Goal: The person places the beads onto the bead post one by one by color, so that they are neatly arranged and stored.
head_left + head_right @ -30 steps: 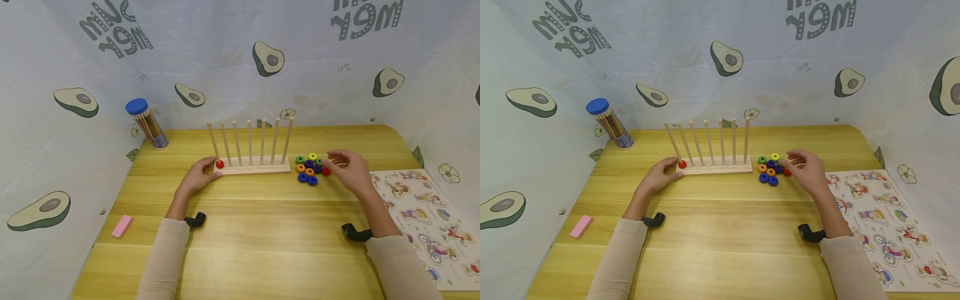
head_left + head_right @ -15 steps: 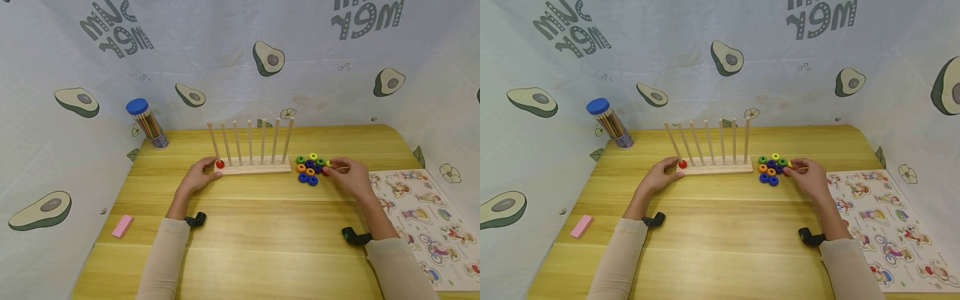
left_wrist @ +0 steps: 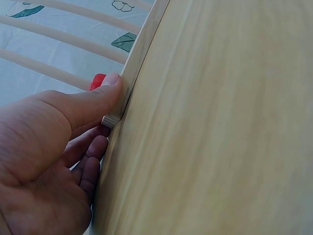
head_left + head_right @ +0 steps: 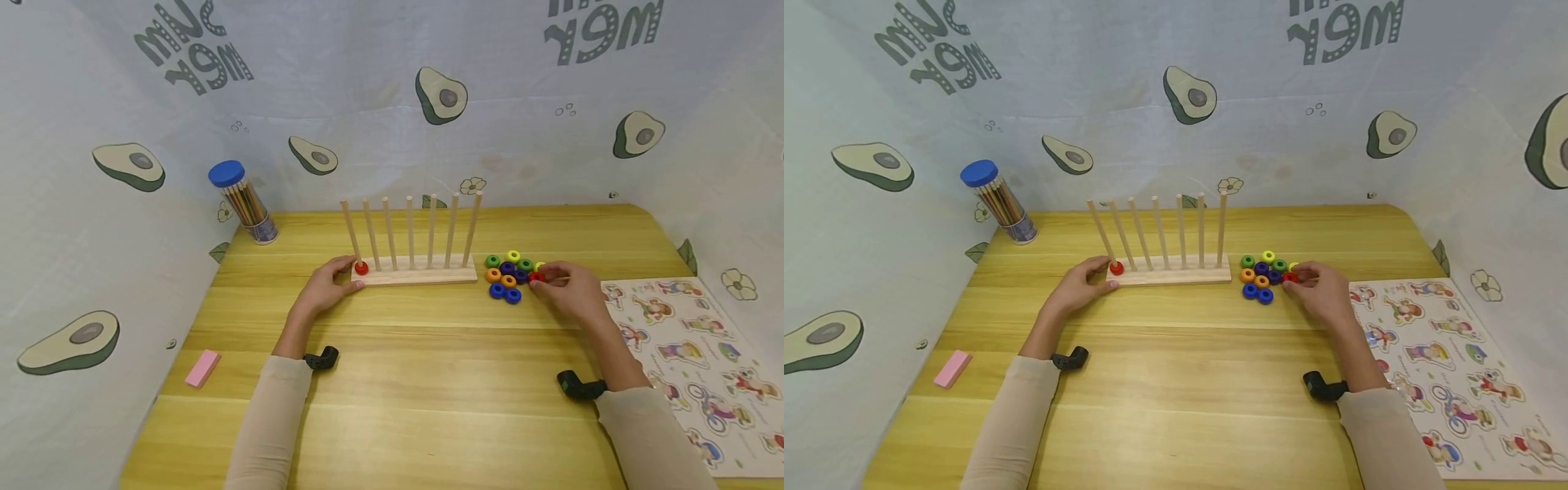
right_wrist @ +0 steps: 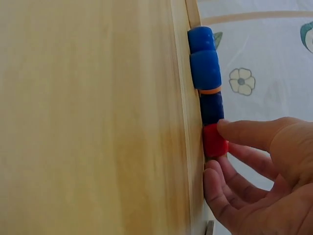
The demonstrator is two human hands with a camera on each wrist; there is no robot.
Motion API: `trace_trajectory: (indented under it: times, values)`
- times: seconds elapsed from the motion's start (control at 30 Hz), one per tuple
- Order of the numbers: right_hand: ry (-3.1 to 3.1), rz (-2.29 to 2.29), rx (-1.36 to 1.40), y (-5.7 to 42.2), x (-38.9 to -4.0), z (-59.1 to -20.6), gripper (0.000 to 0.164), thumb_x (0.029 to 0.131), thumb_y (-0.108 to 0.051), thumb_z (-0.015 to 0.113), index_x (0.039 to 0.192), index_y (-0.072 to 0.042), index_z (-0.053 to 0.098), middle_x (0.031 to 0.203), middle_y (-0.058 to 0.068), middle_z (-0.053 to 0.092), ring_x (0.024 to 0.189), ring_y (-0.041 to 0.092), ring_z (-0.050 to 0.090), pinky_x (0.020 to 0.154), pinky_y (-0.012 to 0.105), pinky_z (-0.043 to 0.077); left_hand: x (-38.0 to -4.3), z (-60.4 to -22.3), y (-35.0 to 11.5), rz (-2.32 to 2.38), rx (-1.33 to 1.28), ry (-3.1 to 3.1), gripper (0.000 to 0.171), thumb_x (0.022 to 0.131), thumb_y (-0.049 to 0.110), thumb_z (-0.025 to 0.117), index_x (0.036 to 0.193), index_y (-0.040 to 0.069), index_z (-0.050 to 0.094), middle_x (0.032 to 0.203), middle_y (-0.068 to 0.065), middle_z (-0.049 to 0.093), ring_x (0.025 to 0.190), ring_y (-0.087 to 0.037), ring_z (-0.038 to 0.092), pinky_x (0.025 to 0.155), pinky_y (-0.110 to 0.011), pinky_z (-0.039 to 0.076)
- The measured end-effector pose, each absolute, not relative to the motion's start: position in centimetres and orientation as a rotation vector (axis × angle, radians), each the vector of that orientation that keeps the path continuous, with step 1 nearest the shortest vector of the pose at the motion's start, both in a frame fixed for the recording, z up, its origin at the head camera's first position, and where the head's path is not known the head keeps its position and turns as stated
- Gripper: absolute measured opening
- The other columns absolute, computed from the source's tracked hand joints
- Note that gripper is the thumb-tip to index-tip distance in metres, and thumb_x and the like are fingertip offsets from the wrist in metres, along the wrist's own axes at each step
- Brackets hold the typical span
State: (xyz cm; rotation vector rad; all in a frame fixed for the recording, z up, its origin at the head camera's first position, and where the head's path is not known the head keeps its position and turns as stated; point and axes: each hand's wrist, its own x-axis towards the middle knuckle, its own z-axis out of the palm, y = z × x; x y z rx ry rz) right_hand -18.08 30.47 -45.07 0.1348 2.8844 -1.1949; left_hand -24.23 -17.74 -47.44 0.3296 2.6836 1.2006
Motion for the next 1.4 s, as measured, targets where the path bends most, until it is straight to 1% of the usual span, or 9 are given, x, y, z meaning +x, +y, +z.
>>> trace_trajectory:
  times: [0.17, 0.4, 0.57, 0.7, 0.8, 0.87, 1.03, 1.27, 1.4]
  values:
    - [2.908, -1.154, 0.136, 30.4, -18.2, -45.0, 0.045, 0.1, -0.028, 0.068, 0.134, 0.001, 0.062, 0.122, 0.026, 0.065, 0.111, 0.044, 0.064, 0.091, 0.054, 0.054, -24.2, -47.5, -17.7, 1.206, 0.319, 2.672, 0.069, 0.096, 0.036, 0.074, 0.157, 0.019, 0.046, 0.162, -0.006, 0.043, 0.145, -0.031, 0.047, 0.123, -0.051, 0.034]
    - [2.929, -1.131, 0.167, 30.4, -17.8, -44.5, 0.048, 0.1, -0.032, 0.067, 0.133, 0.003, 0.062, 0.119, 0.027, 0.068, 0.106, 0.039, 0.066, 0.078, 0.031, 0.052, -24.1, -47.3, -17.6, 1.221, 0.319, 2.663, 0.069, 0.096, 0.034, 0.075, 0.157, 0.019, 0.046, 0.162, -0.007, 0.043, 0.145, -0.032, 0.046, 0.123, -0.052, 0.034]
    - [2.972, -1.137, 0.167, 30.3, -17.5, -43.8, 0.047, 0.1, -0.034, 0.067, 0.13, 0.002, 0.066, 0.117, 0.027, 0.069, 0.101, 0.036, 0.067, 0.068, 0.021, 0.05, -24.1, -47.4, -17.5, 1.221, 0.307, 2.657, 0.068, 0.096, 0.036, 0.075, 0.156, 0.022, 0.047, 0.162, -0.005, 0.043, 0.146, -0.031, 0.046, 0.123, -0.051, 0.034]
    - [2.997, -1.187, 0.167, 29.9, -17.5, -42.8, 0.046, 0.1, -0.036, 0.066, 0.13, -0.001, 0.067, 0.123, 0.026, 0.068, 0.09, 0.01, 0.065, 0.062, 0.017, 0.051, -24.1, -47.5, -17.6, 1.217, 0.301, 2.659, 0.069, 0.096, 0.038, 0.075, 0.157, 0.022, 0.047, 0.162, -0.006, 0.043, 0.146, -0.031, 0.046, 0.123, -0.05, 0.034]
    - [3.007, -1.249, 0.157, 29.5, -17.5, -41.7, 0.047, 0.1, -0.039, 0.066, 0.13, -0.003, 0.068, 0.125, 0.025, 0.067, 0.081, -0.012, 0.054, 0.062, 0.013, 0.051, -24.1, -47.6, -17.6, 1.21, 0.303, 2.668, 0.07, 0.095, 0.038, 0.075, 0.157, 0.023, 0.046, 0.162, -0.006, 0.043, 0.146, -0.031, 0.046, 0.124, -0.05, 0.033]
    - [3.011, -1.301, 0.141, 29.1, -17.6, -40.9, 0.047, 0.099, -0.039, 0.067, 0.13, -0.003, 0.068, 0.125, 0.024, 0.067, 0.079, -0.018, 0.051, 0.063, 0.01, 0.05, -24.1, -47.6, -17.7, 1.208, 0.305, 2.672, 0.07, 0.095, 0.039, 0.075, 0.157, 0.023, 0.046, 0.162, -0.006, 0.043, 0.146, -0.031, 0.046, 0.124, -0.05, 0.033]
    - [2.982, -1.442, 0.09, 27.5, -17.6, -38.5, 0.045, 0.098, -0.034, 0.069, 0.132, -0.004, 0.066, 0.124, 0.02, 0.066, 0.081, -0.016, 0.057, 0.066, 0.008, 0.051, -24.1, -47.6, -17.8, 1.217, 0.299, 2.669, 0.069, 0.096, 0.038, 0.075, 0.157, 0.022, 0.047, 0.163, -0.005, 0.042, 0.146, -0.03, 0.046, 0.124, -0.051, 0.033]
    - [2.909, -1.572, -0.122, 24.4, -17.9, -34.8, 0.037, 0.099, -0.027, 0.07, 0.129, -0.007, 0.066, 0.116, 0.003, 0.065, 0.091, -0.011, 0.065, 0.078, 0.006, 0.053, -24.1, -47.4, -17.8, 1.214, 0.296, 2.665, 0.069, 0.096, 0.038, 0.074, 0.156, 0.022, 0.047, 0.163, -0.005, 0.042, 0.146, -0.03, 0.046, 0.123, -0.05, 0.034]
    - [2.892, -1.659, -0.304, 21.9, -18.6, -32.9, 0.034, 0.098, -0.019, 0.072, 0.128, -0.003, 0.068, 0.117, 0.006, 0.066, 0.093, -0.005, 0.065, 0.082, 0.006, 0.052, -24.2, -47.5, -17.8, 1.21, 0.301, 2.673, 0.069, 0.096, 0.038, 0.074, 0.156, 0.022, 0.047, 0.162, -0.005, 0.043, 0.146, -0.03, 0.046, 0.124, -0.051, 0.033]
